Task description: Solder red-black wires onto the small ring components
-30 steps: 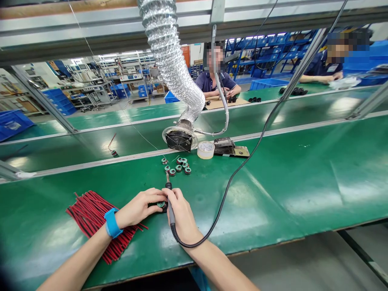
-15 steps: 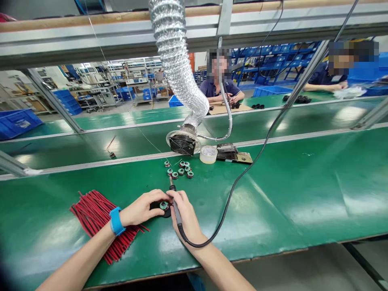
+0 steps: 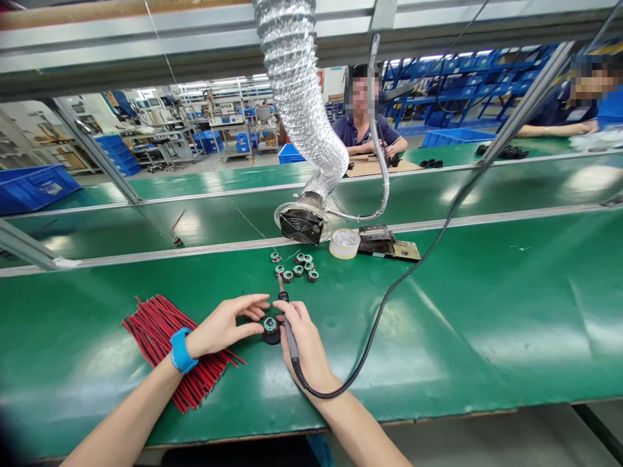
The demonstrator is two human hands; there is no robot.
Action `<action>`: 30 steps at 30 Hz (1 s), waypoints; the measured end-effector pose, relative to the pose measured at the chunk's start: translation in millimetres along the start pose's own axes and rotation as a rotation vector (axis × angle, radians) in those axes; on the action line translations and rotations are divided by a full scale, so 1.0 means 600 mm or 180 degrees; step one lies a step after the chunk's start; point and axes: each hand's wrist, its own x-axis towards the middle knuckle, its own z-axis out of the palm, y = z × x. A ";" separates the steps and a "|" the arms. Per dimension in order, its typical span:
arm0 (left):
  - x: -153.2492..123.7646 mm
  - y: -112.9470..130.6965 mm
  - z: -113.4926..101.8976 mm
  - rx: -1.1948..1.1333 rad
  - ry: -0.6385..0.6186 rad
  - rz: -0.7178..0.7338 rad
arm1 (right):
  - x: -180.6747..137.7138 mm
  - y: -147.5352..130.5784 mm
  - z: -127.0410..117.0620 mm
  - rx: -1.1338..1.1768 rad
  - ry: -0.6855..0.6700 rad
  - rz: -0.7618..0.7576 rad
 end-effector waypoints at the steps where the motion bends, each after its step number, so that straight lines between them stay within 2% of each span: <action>1: -0.007 0.003 -0.011 0.0130 -0.0027 -0.0005 | 0.000 -0.001 0.000 -0.0014 0.0020 0.0026; 4: -0.029 0.010 -0.037 0.0737 -0.0510 -0.0044 | -0.001 -0.005 -0.002 -0.0120 0.0133 0.0062; 8: -0.041 0.012 -0.032 0.1098 -0.1154 -0.0148 | 0.001 -0.014 -0.002 -0.0141 0.0320 -0.0027; 12: -0.041 0.009 -0.018 0.1334 -0.1222 -0.0043 | 0.003 -0.020 0.000 -0.0076 0.0467 -0.0146; 19: -0.052 0.013 -0.019 0.1176 -0.1183 0.0047 | 0.006 -0.023 0.002 -0.0082 0.0550 -0.0232; 22: -0.049 0.018 -0.012 0.1098 -0.0965 0.0075 | 0.005 -0.028 0.002 -0.0082 0.0592 -0.0313; 27: -0.037 0.030 0.010 0.0335 0.0131 -0.0186 | 0.004 -0.038 0.001 0.0222 0.0477 -0.0421; 30: -0.032 0.037 0.023 0.0012 0.0379 -0.0220 | 0.005 -0.041 0.001 0.0419 0.0374 -0.0419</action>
